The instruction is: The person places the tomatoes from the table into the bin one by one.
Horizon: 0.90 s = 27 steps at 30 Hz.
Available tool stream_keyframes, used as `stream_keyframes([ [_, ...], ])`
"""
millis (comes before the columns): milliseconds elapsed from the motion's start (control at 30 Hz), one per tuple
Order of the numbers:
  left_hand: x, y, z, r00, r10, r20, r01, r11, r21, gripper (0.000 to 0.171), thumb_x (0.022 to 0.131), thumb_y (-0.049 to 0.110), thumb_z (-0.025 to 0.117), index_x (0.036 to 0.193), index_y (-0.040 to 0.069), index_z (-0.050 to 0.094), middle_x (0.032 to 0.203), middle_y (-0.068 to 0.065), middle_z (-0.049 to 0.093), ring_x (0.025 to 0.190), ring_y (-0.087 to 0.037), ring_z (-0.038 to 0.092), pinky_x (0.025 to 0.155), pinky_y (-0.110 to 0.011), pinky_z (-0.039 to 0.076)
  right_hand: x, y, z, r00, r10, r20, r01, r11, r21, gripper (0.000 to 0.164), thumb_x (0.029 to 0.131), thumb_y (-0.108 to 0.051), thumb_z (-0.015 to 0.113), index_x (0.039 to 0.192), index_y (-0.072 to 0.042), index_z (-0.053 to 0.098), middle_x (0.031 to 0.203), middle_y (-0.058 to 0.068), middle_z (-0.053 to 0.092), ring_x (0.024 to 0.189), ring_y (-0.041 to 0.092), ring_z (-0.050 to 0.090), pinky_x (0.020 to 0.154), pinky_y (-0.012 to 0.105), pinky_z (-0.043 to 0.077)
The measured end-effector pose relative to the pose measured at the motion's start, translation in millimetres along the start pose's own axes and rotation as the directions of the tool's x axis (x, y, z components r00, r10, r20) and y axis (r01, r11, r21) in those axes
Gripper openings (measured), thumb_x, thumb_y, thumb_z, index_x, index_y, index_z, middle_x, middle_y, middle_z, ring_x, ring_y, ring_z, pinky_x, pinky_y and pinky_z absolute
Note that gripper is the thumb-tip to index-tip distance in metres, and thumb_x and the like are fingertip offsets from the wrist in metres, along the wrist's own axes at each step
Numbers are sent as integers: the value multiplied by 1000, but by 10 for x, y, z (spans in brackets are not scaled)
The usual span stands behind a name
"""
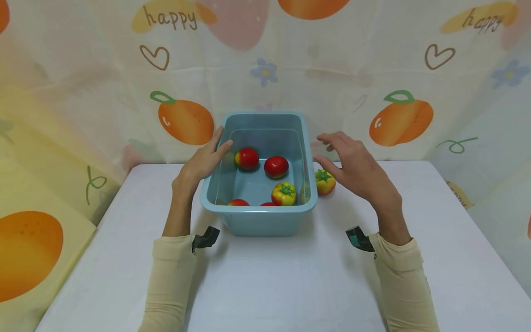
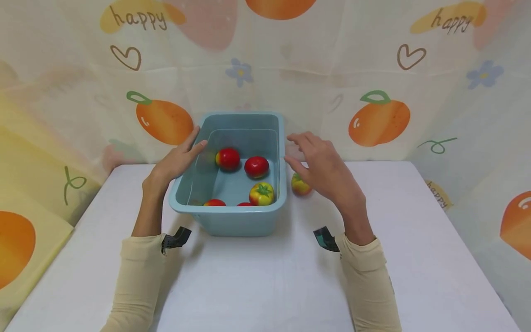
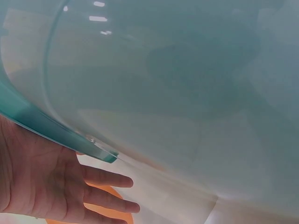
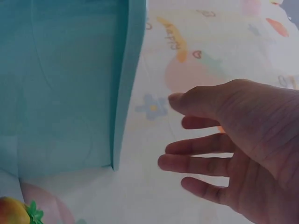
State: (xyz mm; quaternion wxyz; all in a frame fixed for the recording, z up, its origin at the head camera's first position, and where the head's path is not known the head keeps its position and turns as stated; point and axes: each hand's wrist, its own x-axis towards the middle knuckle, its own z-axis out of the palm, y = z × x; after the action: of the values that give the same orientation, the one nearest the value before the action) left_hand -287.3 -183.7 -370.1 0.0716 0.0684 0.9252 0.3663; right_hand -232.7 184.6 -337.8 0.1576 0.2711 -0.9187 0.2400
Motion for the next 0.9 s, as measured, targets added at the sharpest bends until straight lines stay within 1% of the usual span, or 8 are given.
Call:
stream_keyframes([
  [233,-16,9,-11,1000,-15,5,15,1000,11,82,106,64,33,169,30,-6,179,-6,8,159,-49,27,117,-70,40,-3,100,-48,991,82,103,-82,997,-8,57,100,-26,72,149,-4,53,142,18,62,123,37,66,103,55,58],
  [333,-14,16,-14,1000,-12,5,12,1000,8,82,105,65,33,169,30,-6,179,-6,7,159,-49,26,117,-70,39,-2,157,-59,976,128,178,-130,992,-1,61,102,-24,70,154,-4,46,151,20,56,132,40,60,108,59,54],
  [400,-12,19,-14,1000,-10,8,10,1000,10,83,105,66,33,169,29,-6,179,-6,7,159,-48,25,117,-70,39,-3,201,-55,953,177,247,-183,983,-1,66,102,-25,69,158,-6,40,159,20,49,141,41,53,113,62,49],
  [533,-9,25,-8,1000,-13,12,13,1000,10,82,106,64,33,169,29,-7,179,-7,7,160,-48,24,118,-71,38,2,304,-10,884,274,378,-286,958,-25,77,101,-28,69,165,-10,29,169,18,35,155,42,35,120,69,36],
  [633,-4,32,-6,1000,-16,14,15,1000,6,82,106,64,33,169,30,-7,179,-7,7,160,-48,24,117,-71,39,19,391,48,836,315,449,-323,944,-62,85,99,-31,72,166,-9,23,171,21,29,157,46,28,122,72,29],
  [767,0,31,-7,1000,-12,9,12,1000,5,83,105,66,33,169,31,-7,179,-7,8,159,-49,27,116,-70,41,38,527,156,780,336,528,-345,935,-86,95,96,-31,76,167,-3,18,172,26,23,159,51,20,124,71,23],
  [833,-4,24,-6,1000,-8,7,8,1000,4,83,105,67,33,169,32,-7,178,-6,9,158,-49,29,115,-69,43,37,599,227,761,336,555,-353,932,-81,99,95,-31,78,166,-1,16,172,27,22,159,51,18,126,69,23],
  [900,-10,14,-7,1000,-5,8,5,1000,0,83,104,67,33,168,32,-7,178,-7,10,157,-49,30,113,-69,45,28,671,301,750,334,571,-360,930,-70,104,93,-32,80,166,1,14,172,27,21,159,50,19,127,67,23],
])
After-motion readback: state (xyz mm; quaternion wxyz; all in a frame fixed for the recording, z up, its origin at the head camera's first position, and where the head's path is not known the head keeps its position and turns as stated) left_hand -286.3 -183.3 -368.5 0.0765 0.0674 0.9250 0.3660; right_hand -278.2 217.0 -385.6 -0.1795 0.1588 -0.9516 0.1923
